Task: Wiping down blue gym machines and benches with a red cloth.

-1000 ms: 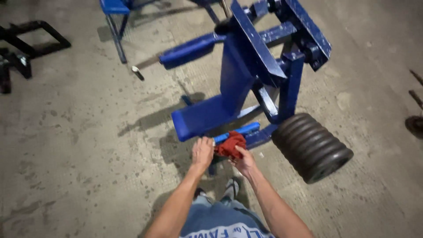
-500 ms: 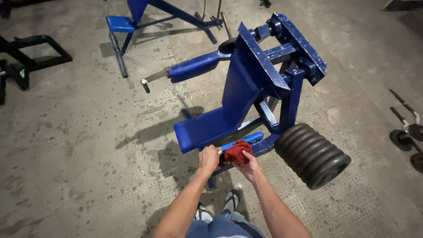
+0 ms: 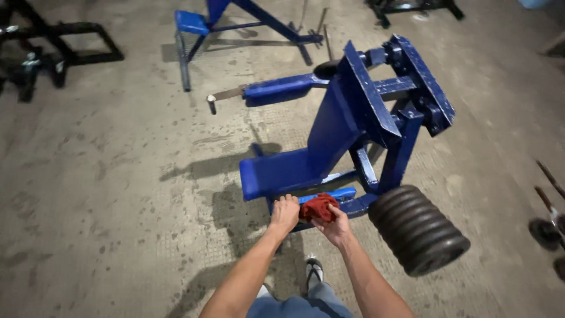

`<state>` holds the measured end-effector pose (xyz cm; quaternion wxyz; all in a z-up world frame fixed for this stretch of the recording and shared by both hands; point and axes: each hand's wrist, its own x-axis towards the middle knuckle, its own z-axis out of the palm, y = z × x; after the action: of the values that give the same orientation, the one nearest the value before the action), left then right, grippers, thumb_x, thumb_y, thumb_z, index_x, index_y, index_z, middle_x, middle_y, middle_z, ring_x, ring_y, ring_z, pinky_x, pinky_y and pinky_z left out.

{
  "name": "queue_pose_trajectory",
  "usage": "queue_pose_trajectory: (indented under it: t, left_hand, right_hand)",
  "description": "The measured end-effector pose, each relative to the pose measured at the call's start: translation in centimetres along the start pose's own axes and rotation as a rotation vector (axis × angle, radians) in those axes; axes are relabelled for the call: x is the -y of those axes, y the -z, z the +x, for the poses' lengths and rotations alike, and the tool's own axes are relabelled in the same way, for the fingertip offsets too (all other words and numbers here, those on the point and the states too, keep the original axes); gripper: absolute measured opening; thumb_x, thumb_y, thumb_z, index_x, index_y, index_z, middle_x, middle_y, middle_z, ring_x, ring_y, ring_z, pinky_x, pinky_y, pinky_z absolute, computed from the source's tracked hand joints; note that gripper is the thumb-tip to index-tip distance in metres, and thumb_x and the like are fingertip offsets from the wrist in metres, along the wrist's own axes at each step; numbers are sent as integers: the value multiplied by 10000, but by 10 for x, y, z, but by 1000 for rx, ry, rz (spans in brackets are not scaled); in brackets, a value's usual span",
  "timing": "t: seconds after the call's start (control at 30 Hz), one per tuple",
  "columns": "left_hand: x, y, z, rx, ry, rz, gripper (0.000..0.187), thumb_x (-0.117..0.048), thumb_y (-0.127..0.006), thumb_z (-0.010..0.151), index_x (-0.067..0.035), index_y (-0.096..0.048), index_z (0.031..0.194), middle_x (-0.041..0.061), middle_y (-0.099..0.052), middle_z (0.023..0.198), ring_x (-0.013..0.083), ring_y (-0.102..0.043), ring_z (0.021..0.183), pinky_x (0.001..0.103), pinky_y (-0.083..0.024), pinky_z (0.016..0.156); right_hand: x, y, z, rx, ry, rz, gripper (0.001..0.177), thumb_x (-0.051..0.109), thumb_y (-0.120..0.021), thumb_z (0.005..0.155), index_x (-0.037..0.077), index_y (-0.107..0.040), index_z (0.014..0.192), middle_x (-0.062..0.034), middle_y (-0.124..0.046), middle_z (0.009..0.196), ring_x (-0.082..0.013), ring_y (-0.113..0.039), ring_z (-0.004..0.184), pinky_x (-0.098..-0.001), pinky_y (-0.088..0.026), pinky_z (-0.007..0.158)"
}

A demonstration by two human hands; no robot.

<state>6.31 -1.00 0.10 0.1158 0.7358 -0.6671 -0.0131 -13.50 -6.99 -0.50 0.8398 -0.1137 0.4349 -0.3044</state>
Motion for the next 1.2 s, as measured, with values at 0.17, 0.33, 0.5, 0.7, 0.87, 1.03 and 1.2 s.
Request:
queue_pose_trajectory:
  t: [0.17,0.33,0.5,0.7,0.87,1.03,1.2]
  left_hand:
    - [-13,-5,2,45,103,-24,251,-84,-657,823,-25,-675,1066,188,-664,1047,363,-652,985,506,-558,824]
    - [-29,-2,10,-44,205,55,278,-125,-688,800,-57,-686,1070,200,-650,1201,373,-612,1030,539,-533,856]
    - [-42,11,-2,149,339,1,335,-120,-638,841,-55,-657,1169,123,-669,1186,330,-593,1180,458,-529,968]
    - [-61,-34,-34,-387,293,115,431,-89,-525,879,32,-602,1286,198,-649,1315,352,-592,1247,415,-530,986]
    - [-80,-26,-61,-266,301,92,441,-87,-552,864,16,-597,1291,183,-636,1334,336,-612,1263,441,-492,1057]
    - [-76,37,-42,23,551,-159,498,-104,-541,985,-45,-531,1479,176,-616,1320,375,-573,1191,489,-464,1042]
    - [-48,36,-22,-302,391,-80,645,-88,-622,737,-13,-575,1376,268,-572,1397,412,-521,1226,525,-426,979]
  right_hand:
    - [19,24,19,119,-115,-119,534,417,-623,921,109,-612,1357,-163,-703,1280,-402,-658,1092,-411,-474,803]
    - [51,28,15,130,-201,-194,504,387,-592,917,144,-588,1359,-118,-675,1312,-380,-628,1154,-492,-512,975]
    - [57,36,21,276,-296,-149,517,383,-592,948,107,-590,1385,-129,-663,1360,-354,-619,1229,-519,-477,1052]
    - [65,38,29,245,-331,-183,504,362,-574,940,131,-569,1388,-113,-654,1370,-341,-609,1255,-547,-463,1072]
    - [65,40,32,225,-371,-188,512,385,-573,942,149,-560,1396,-128,-640,1382,-355,-614,1232,-531,-494,1042]
    - [69,42,25,272,-357,-194,530,398,-557,948,139,-552,1410,-124,-640,1393,-342,-624,1240,-532,-515,1018]
    - [69,44,27,323,-356,-152,529,388,-524,990,100,-536,1434,-145,-632,1406,-341,-625,1248,-497,-521,1025]
